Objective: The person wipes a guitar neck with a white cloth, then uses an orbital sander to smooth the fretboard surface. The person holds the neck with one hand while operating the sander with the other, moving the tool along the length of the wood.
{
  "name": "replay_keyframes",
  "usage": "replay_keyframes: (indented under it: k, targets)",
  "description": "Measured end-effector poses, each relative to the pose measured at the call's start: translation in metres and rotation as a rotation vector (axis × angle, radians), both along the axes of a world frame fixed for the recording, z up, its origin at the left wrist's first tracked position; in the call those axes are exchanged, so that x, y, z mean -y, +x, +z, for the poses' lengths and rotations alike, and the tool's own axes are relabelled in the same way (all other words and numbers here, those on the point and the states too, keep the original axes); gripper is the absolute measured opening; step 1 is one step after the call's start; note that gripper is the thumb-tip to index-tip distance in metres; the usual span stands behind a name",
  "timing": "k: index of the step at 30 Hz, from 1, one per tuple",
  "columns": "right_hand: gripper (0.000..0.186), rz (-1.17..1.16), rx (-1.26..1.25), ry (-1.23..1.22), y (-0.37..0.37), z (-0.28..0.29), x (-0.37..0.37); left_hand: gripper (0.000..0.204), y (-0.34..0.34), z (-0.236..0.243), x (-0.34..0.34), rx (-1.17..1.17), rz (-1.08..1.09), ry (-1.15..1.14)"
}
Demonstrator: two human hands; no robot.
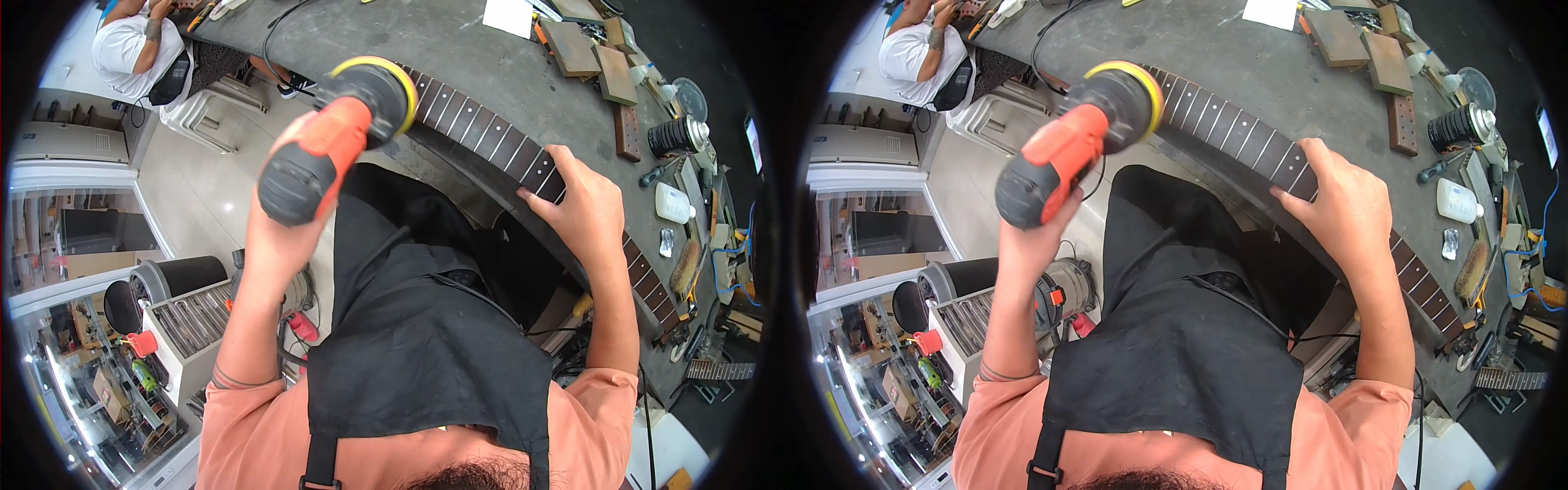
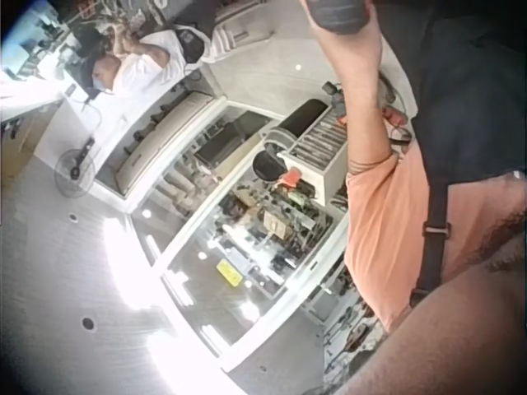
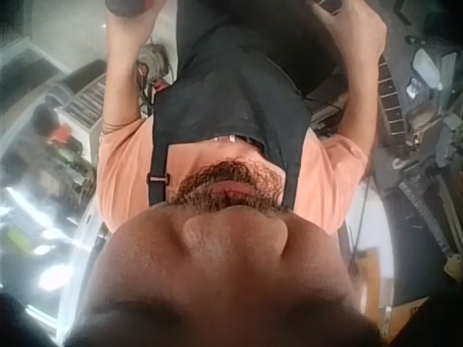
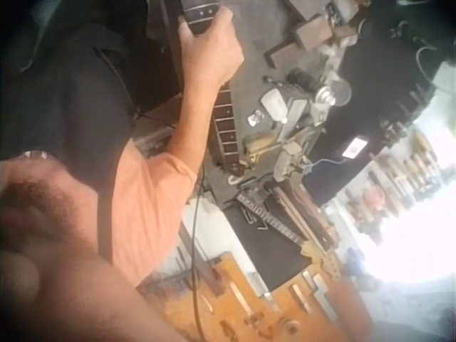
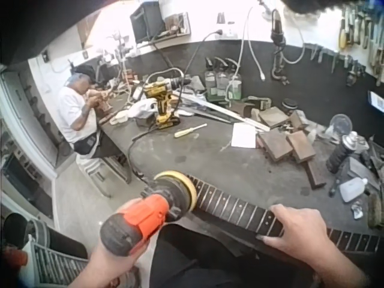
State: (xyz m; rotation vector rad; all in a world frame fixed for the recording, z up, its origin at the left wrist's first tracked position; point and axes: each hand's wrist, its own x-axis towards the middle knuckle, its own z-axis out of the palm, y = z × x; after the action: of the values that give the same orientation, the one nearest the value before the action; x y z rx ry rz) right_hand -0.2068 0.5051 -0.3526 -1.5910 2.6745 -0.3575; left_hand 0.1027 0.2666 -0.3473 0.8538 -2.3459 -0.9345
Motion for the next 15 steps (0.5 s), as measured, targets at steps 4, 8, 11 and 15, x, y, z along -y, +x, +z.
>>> replay_keyframes:
  k: [4,8,11,15]
  targets:
    - [0.058,0.019,0.009,0.0,-0.002,0.0,0.0,0.083,-0.014,0.019,-0.036,-0.05,-0.119,0.162]
    - [0.062,-0.004,0.0,0.0,-0.007,-0.006,-0.01,0.067,-0.015,0.008,-0.02,-0.124,-0.147,-0.111]
    - [0.067,0.038,0.121,-0.09,-0.014,-0.012,-0.014,0.042,0.002,0.002,0.004,-0.079,-0.084,-0.232]
    - [0.062,0.115,-0.123,-0.428,-0.006,-0.015,-0.043,0.036,-0.01,0.003,0.007,-0.177,0.173,0.164]
